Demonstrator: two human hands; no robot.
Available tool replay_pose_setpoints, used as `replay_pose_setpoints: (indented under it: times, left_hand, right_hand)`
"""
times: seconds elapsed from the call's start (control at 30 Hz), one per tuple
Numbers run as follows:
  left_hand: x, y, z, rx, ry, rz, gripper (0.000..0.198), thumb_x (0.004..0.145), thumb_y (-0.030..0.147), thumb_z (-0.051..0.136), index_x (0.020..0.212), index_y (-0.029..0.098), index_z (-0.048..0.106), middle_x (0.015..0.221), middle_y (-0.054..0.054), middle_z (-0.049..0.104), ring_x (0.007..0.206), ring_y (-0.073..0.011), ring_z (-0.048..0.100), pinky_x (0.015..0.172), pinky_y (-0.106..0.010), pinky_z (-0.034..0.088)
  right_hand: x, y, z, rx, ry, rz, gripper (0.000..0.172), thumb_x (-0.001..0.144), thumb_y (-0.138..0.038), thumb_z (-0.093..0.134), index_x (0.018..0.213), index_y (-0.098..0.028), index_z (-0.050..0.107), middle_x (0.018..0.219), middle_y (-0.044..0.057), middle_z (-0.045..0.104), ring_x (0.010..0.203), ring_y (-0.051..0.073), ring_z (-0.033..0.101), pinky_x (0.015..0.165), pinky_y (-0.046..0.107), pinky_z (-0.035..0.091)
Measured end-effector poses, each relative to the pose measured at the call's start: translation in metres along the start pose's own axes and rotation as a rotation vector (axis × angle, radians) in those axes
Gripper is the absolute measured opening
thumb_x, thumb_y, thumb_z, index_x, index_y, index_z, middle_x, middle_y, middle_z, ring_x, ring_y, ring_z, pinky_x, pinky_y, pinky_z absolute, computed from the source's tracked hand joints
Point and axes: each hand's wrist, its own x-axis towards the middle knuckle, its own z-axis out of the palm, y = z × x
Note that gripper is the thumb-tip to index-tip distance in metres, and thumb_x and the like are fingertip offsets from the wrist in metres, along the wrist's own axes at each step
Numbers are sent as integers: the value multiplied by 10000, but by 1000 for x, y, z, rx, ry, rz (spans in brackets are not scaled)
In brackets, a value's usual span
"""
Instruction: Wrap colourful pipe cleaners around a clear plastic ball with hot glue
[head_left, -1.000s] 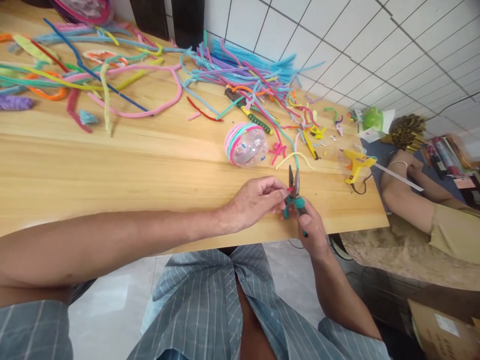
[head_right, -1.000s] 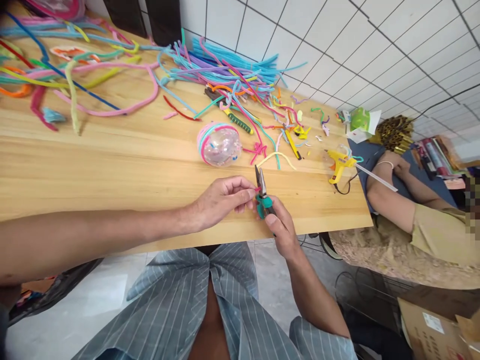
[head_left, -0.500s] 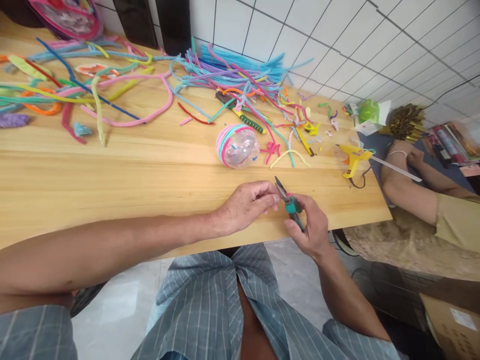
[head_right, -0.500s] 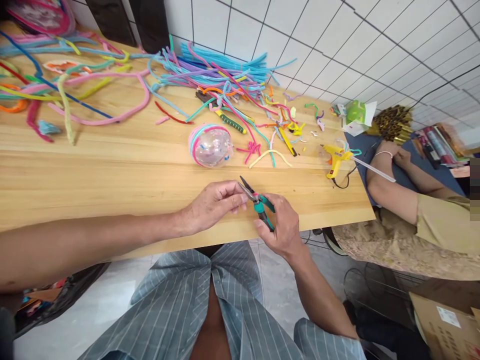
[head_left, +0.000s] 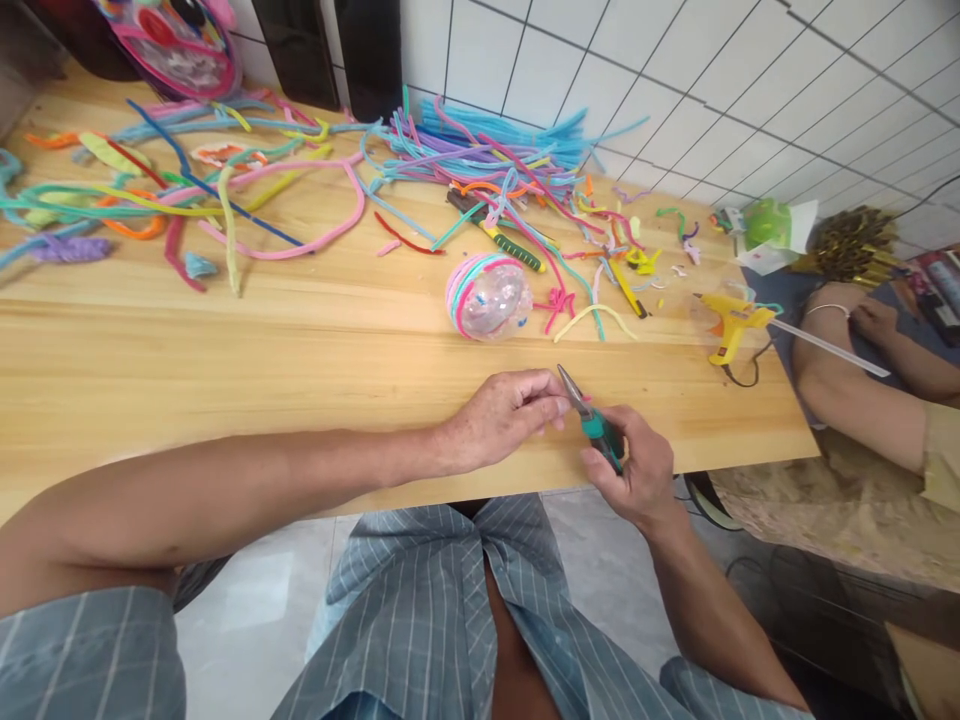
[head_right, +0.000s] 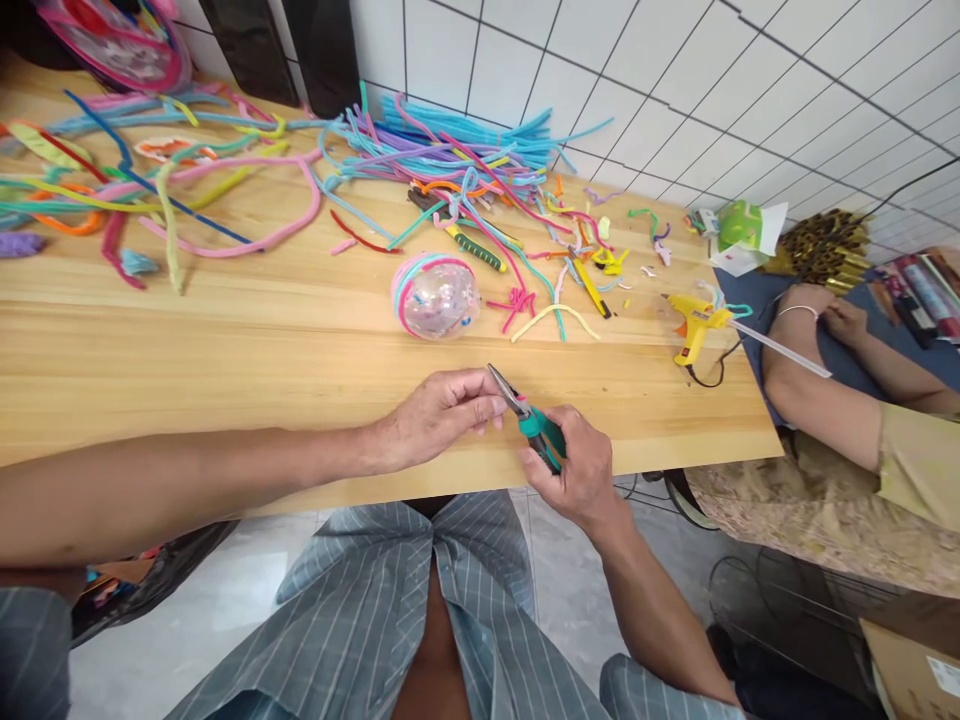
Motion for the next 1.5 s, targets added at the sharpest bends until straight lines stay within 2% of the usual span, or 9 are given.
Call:
replay_pose_setpoints:
  times: [0.3, 0.47, 0.67, 0.9, 1.1, 1.2, 1.3, 1.4, 1.5]
  left_hand:
    - [0, -9, -1, -60, -12, -69, 344, 994, 507, 701, 925, 172, 671, 820, -11, 693, 739, -124, 603, 718, -253, 474]
    - [3, -15, -5, -133, 12, -138, 422, 940, 572, 773, 936, 168, 655, 832, -12, 711, 701, -107, 597, 691, -245, 479]
    - [4, -13, -5, -117, 44, -147, 424, 946, 567, 775, 933, 154, 679, 835, -17, 730, 687, -97, 598, 689, -244, 486]
    - [8, -11, -5, -172, 119, -208, 387, 905, 526, 805, 919, 167, 660, 790, 7, 707, 653, -85, 570, 661, -239, 479]
    - [7, -6, -4, -176, 132, -225, 292, 916, 432, 781, 919, 164, 665, 786, 11, 715, 655, -80, 580, 661, -232, 496]
    - [6, -5, -1, -166, 136, -214, 235, 928, 385, 755, 935, 163, 676, 864, -7, 753, 645, -68, 576, 643, -222, 491]
    - [3, -6, 1, -165, 131, -198, 244, 940, 402, 737, 957, 163, 689, 940, -24, 779, 629, -59, 583, 620, -219, 486]
    - [1, -8, 3, -145, 121, -191, 296, 959, 466, 727, 992, 173, 697, 776, 12, 719, 609, -82, 604, 606, -224, 485]
    - [0, -10, 3, -127, 122, -196, 344, 960, 524, 737, 1005, 186, 700, 663, 51, 623, 612, -103, 611, 599, -225, 481]
  right_hand:
    - [0, 5, 5, -30, 46, -96, 215, 1014, -461, 653, 1137, -285, 665, 801, 8, 733, 629, 226, 695, 591, 354, 552]
    - [8, 15, 5, -29, -26, -96, 370, 1010, -482, 663, 1317, -276, 659, 1080, 89, 843, 918, 303, 819, 773, 433, 657]
    - [11, 24, 1, -1, -65, -107, 484, 1024, -466, 639, 1469, -274, 629, 1307, 132, 826, 1158, 350, 802, 971, 526, 661]
    - [8, 70, -12, -178, 49, 66, 473, 1002, -476, 659, 1418, -251, 679, 1300, 158, 798, 1193, 388, 752, 1027, 594, 617]
    - [19, 102, -12, -393, 21, 129, 535, 975, -584, 690, 1350, -202, 707, 1279, 212, 774, 1197, 449, 705, 1054, 698, 551]
    - [26, 84, -12, -293, 89, 93, 499, 968, -590, 754, 1324, -242, 730, 1380, 195, 752, 1287, 442, 684, 1129, 715, 513]
    - [29, 47, -7, 53, 148, 133, 288, 1007, -489, 772, 1231, -309, 778, 1285, 105, 803, 1238, 363, 733, 1124, 616, 556]
    - [32, 9, 6, 453, 118, 244, 170, 1015, -455, 784, 1133, -335, 808, 1120, 42, 831, 1080, 291, 781, 1017, 508, 624]
    - [39, -13, 21, 631, 107, 307, 149, 987, -460, 822, 1044, -323, 818, 991, 26, 829, 940, 260, 786, 897, 452, 656]
